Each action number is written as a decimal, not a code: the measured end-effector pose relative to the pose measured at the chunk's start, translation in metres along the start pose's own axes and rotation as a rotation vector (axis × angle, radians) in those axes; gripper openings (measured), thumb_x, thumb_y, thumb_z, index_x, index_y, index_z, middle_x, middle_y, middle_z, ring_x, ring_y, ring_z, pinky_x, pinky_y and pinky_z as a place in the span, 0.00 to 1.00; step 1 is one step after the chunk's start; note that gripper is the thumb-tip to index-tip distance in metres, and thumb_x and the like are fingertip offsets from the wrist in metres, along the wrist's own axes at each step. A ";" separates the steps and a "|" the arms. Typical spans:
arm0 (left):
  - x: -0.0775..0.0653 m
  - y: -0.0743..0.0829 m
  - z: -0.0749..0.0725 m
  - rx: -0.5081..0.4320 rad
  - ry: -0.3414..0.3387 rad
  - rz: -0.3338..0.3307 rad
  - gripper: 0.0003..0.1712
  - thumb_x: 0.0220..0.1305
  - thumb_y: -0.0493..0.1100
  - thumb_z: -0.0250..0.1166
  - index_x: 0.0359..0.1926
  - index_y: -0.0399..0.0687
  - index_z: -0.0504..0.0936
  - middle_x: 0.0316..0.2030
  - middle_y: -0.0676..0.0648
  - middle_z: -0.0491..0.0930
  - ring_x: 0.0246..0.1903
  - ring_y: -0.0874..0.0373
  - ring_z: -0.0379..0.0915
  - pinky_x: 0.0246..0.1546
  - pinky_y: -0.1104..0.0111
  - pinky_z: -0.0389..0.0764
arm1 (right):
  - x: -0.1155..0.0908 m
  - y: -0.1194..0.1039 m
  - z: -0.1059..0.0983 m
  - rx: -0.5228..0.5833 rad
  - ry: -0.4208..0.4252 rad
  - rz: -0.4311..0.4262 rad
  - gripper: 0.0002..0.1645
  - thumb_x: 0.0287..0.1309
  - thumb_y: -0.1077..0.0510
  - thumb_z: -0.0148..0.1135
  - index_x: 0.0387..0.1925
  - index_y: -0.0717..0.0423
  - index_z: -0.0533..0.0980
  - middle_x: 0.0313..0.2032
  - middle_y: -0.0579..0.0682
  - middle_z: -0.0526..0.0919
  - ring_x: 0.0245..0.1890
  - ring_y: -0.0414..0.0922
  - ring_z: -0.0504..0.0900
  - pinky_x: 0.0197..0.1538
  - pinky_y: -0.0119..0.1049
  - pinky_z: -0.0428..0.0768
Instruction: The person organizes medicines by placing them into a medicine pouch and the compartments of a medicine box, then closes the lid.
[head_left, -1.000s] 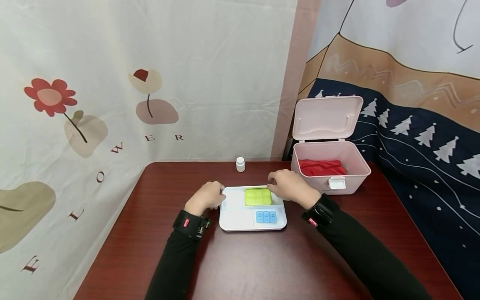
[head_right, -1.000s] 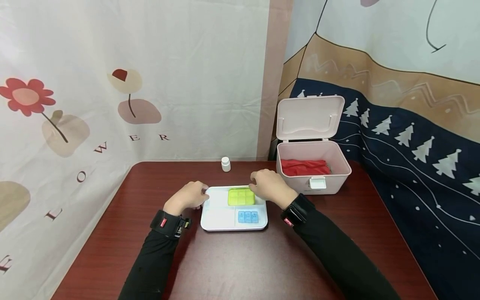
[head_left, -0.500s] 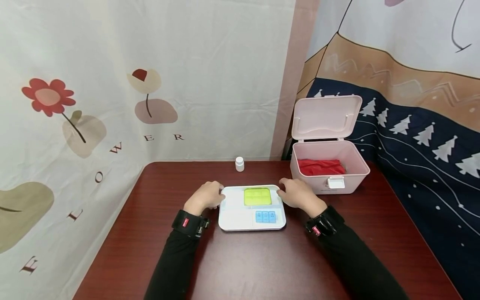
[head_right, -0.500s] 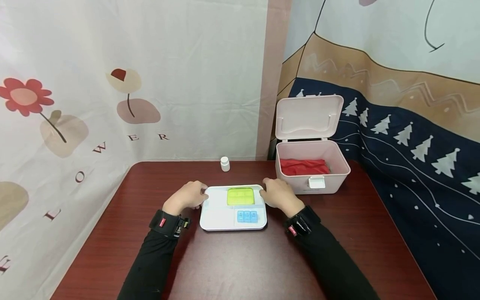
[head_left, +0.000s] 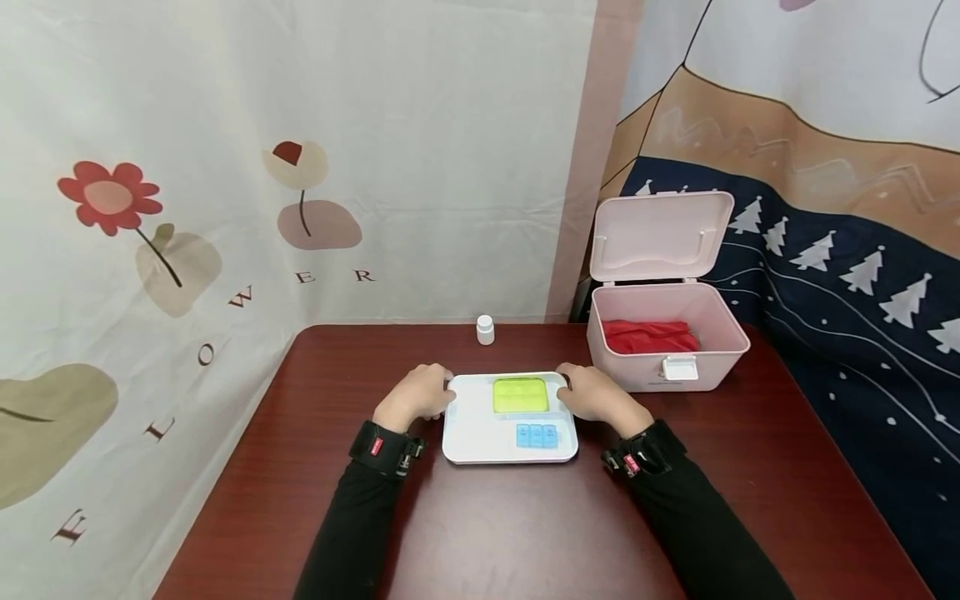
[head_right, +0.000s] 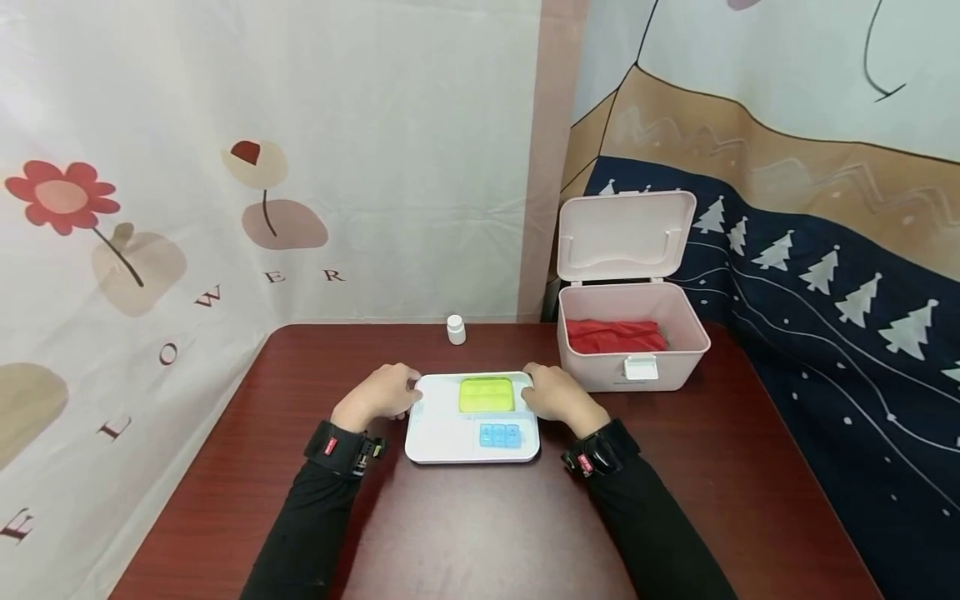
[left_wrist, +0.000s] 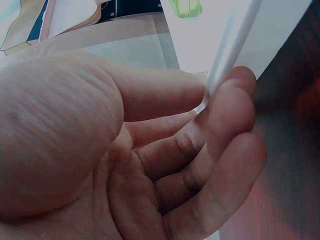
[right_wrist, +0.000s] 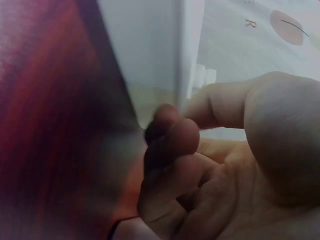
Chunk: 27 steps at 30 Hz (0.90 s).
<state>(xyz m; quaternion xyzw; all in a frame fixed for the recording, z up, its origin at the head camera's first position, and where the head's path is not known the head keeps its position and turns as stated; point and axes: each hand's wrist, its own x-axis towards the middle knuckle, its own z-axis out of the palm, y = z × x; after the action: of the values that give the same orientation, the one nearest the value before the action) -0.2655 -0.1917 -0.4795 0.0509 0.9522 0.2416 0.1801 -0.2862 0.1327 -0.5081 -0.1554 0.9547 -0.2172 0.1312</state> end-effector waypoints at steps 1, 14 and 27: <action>0.000 0.001 0.000 -0.001 0.001 0.000 0.30 0.80 0.41 0.61 0.78 0.36 0.74 0.21 0.45 0.83 0.19 0.55 0.79 0.25 0.68 0.75 | 0.000 0.000 0.000 -0.002 0.007 -0.003 0.30 0.73 0.56 0.59 0.71 0.64 0.75 0.58 0.64 0.88 0.54 0.55 0.86 0.67 0.59 0.81; 0.001 0.003 0.001 0.043 0.015 0.008 0.30 0.80 0.40 0.61 0.78 0.37 0.75 0.28 0.44 0.83 0.18 0.57 0.72 0.25 0.67 0.72 | 0.002 0.004 0.008 0.006 0.053 0.003 0.32 0.74 0.55 0.58 0.74 0.65 0.75 0.62 0.65 0.87 0.59 0.57 0.86 0.70 0.59 0.80; 0.027 0.026 -0.019 0.173 0.219 0.024 0.30 0.83 0.53 0.62 0.77 0.43 0.78 0.74 0.37 0.79 0.76 0.37 0.74 0.73 0.41 0.78 | 0.001 0.007 0.012 0.042 0.011 0.027 0.35 0.75 0.53 0.58 0.77 0.64 0.73 0.70 0.66 0.82 0.68 0.60 0.83 0.76 0.61 0.76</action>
<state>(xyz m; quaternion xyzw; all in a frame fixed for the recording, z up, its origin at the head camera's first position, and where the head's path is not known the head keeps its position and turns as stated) -0.2972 -0.1723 -0.4601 0.0510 0.9828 0.1646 0.0669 -0.2854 0.1336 -0.5216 -0.1386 0.9527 -0.2361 0.1322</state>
